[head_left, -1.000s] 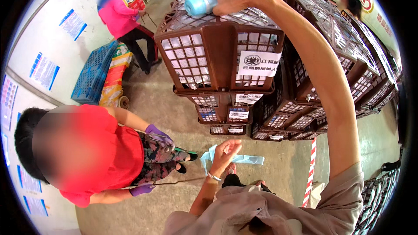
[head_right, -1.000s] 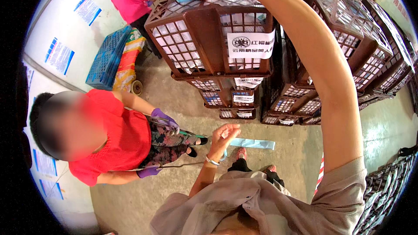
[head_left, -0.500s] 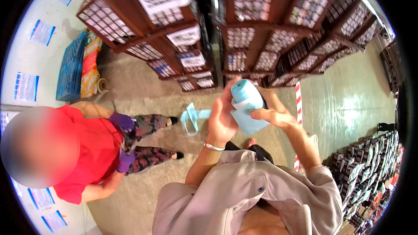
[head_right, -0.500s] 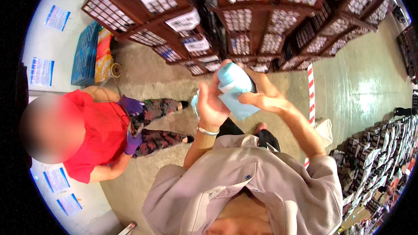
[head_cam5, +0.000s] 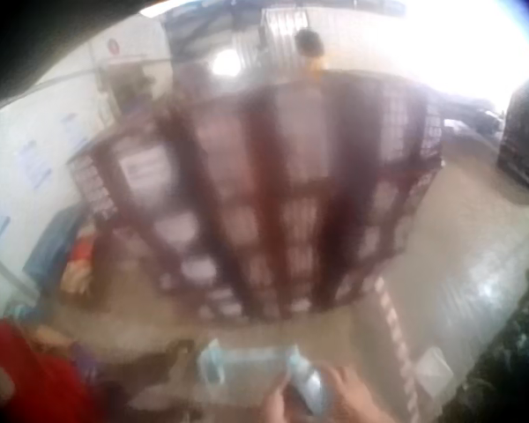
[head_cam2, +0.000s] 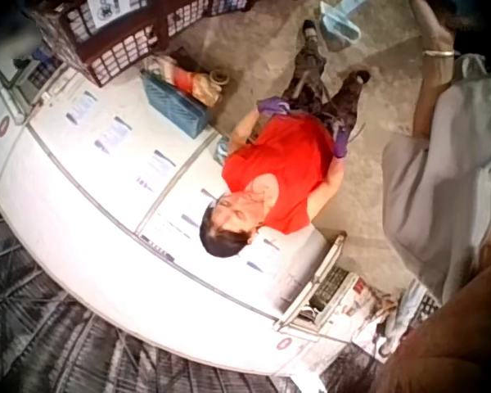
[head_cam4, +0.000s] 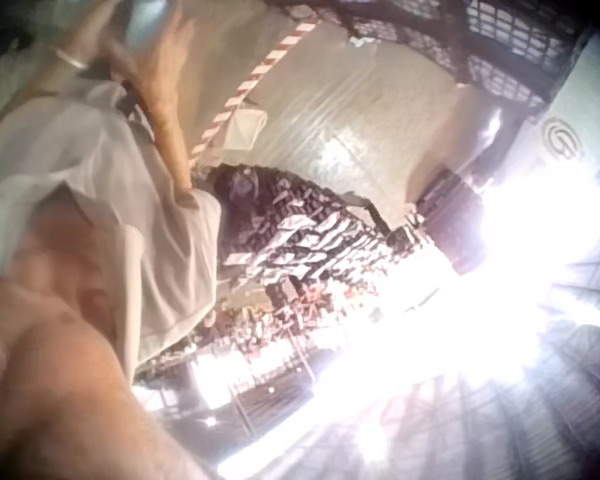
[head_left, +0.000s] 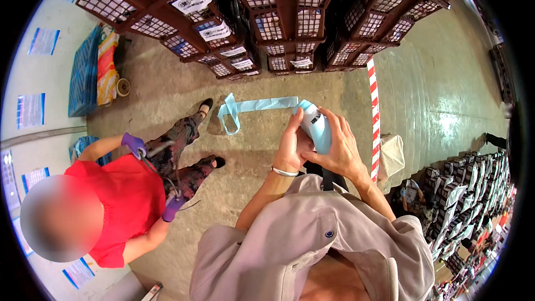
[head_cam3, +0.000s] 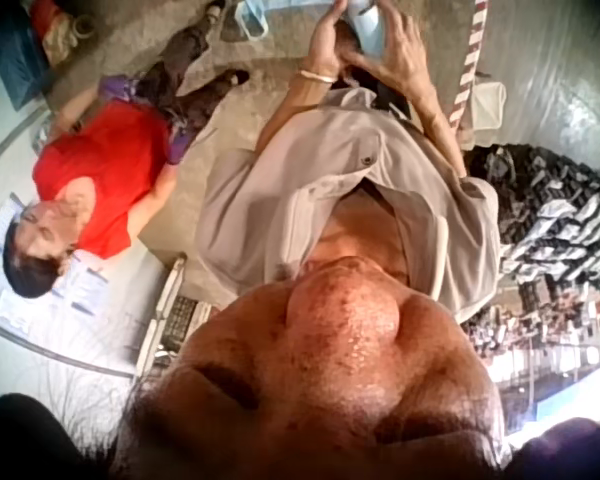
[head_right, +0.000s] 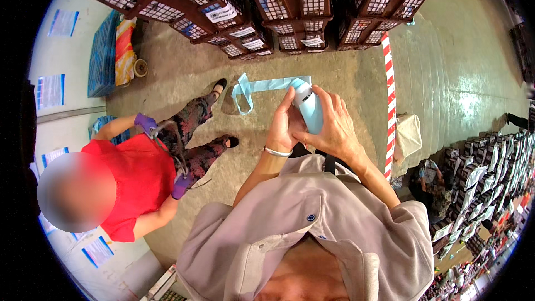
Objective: The person tears off individual labels from a roll and sticks them onto the sides of stacked brown plastic crates. They repeat this process for several crates in a warehouse aisle.
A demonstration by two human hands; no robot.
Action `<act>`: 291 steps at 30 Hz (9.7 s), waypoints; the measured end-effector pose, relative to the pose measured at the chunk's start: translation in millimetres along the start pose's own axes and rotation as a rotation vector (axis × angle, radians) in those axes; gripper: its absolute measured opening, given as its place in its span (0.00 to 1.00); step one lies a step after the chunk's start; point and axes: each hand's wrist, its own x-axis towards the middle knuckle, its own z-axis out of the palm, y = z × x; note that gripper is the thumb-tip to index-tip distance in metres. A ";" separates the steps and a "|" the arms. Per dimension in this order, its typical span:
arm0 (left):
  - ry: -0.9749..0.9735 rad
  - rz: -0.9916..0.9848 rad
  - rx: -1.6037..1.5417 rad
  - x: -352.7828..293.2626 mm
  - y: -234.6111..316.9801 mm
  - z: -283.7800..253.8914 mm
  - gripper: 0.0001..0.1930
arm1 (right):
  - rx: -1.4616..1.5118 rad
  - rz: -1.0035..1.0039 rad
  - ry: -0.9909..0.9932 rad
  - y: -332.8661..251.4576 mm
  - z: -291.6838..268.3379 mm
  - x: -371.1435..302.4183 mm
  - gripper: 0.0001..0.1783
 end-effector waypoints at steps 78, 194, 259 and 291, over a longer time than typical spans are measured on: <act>-0.419 0.414 0.745 -117.9 -187.2 -11.0 0.54 | -0.105 -0.663 0.401 93.7 -65.1 -160.7 0.31; 0.700 -0.073 0.868 137.0 290.9 -263.3 0.22 | 0.689 0.938 1.769 366.5 325.4 267.9 0.12; -0.293 -0.723 0.299 106.2 199.1 -41.6 0.33 | 0.648 0.808 0.413 53.5 101.2 65.3 0.07; -0.177 -0.322 0.972 63.2 127.0 -23.3 0.28 | 0.433 0.497 0.588 10.1 110.6 49.4 0.07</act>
